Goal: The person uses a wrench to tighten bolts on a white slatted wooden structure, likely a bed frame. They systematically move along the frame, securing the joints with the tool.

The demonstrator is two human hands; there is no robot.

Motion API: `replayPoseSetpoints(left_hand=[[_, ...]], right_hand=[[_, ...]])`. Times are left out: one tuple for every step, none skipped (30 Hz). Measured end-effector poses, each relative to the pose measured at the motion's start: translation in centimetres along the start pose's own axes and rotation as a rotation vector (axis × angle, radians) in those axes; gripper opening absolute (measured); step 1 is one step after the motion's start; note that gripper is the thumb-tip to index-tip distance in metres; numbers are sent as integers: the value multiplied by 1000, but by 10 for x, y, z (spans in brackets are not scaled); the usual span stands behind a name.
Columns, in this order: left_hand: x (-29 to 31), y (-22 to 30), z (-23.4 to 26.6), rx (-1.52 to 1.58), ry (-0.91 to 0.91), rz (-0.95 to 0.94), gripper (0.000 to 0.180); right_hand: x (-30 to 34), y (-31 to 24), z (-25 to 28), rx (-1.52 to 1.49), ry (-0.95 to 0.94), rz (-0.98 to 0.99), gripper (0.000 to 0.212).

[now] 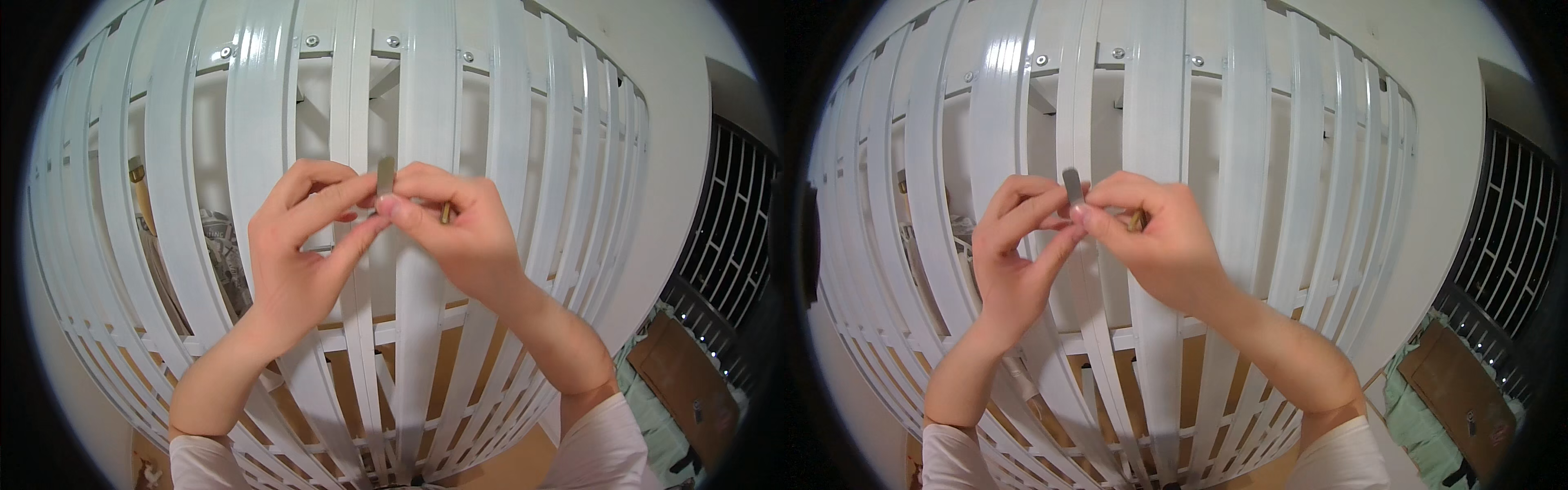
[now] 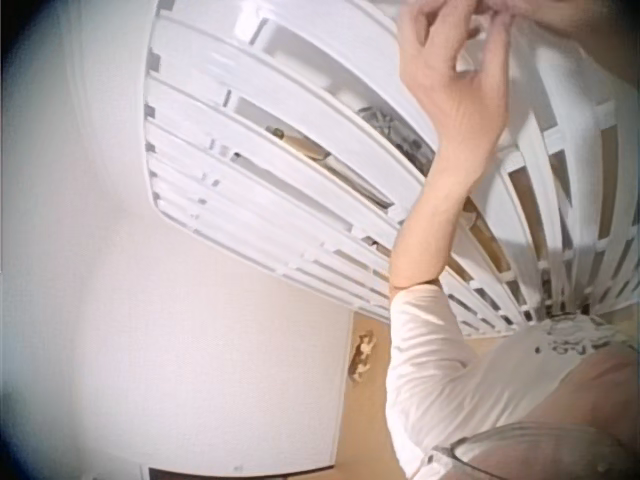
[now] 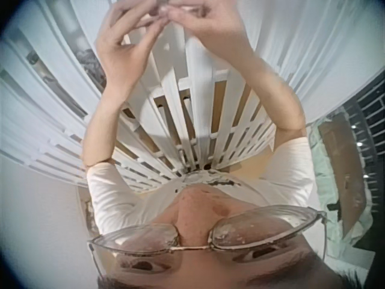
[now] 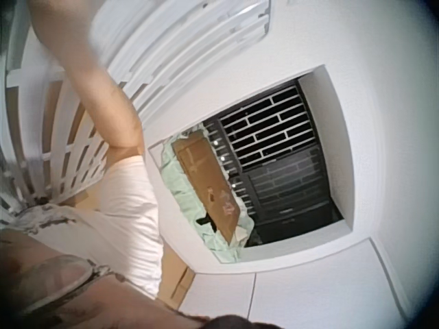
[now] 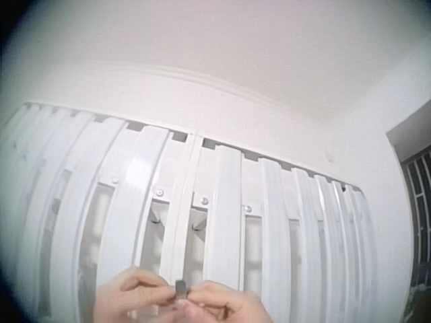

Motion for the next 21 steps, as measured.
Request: replayPoseSetpoints(left_hand=[[-2,-4,0,2,18,38,37],[-3,-8,-1,2,35,76,35],[-4,-12,-1,1,53,115,32],[-7,-12,-1,-33,56,107,27],[-11,-13,-3,-69,57,108,26],[-15,-16,-7,-106,57,109,25],[-20,-18,-10,-149,52,114,25],[-27,-18,-13,-117,68,138,24],[-37,-18,-18,-84,83,162,24],[-49,-18,-25,-49,99,183,23],[-56,-22,-25,-2,179,176,20],[-62,-28,-28,44,258,166,18],[-67,-30,-34,104,336,152,15],[-71,-29,-47,236,256,274,35],[-67,-32,-59,184,275,281,43],[-56,-46,-76,132,295,295,52],[-57,-49,-84,176,301,348,59],[-57,-50,-94,221,307,403,66],[-63,-43,-101,369,293,499,71],[-65,-38,-103,497,284,594,76],[-71,-41,-104,483,303,613,74]], right_hand=[[-7,-1,1,18,-31,-65,11],[-12,-2,3,61,-18,-57,11],[-17,-3,6,102,-7,-48,10],[-24,-7,11,143,4,-31,10],[-31,-16,16,256,2,48,10],[-37,-26,23,367,-1,128,10],[-43,-32,31,468,-2,211,10],[-50,-35,42,522,0,289,12],[-59,-36,54,576,3,369,13],[-68,-40,68,633,8,449,15],[-81,-42,74,642,-55,399,15],[-93,-49,81,651,-118,350,16],[-104,-56,89,673,-178,294,17],[-115,-66,104,699,-129,290,18],[-131,-81,115,716,-83,307,18],[-146,-88,120,728,-41,320,18],[-158,-91,123,749,-33,375,17],[-170,-92,125,769,-23,431,17],[-179,-91,129,798,-10,476,18],[-190,-89,126,832,-5,486,17],[-199,-86,123,867,1,496,17]])
Point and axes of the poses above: each hand's wrist, its own x-axis away from the middle knuckle, its own z-axis out of the back of the hand, y = z × x, the point moved 4 cm from there along -x, towards the middle knuckle, and after that the axes turned 9 degrees about -y, right-handed, at the moved point
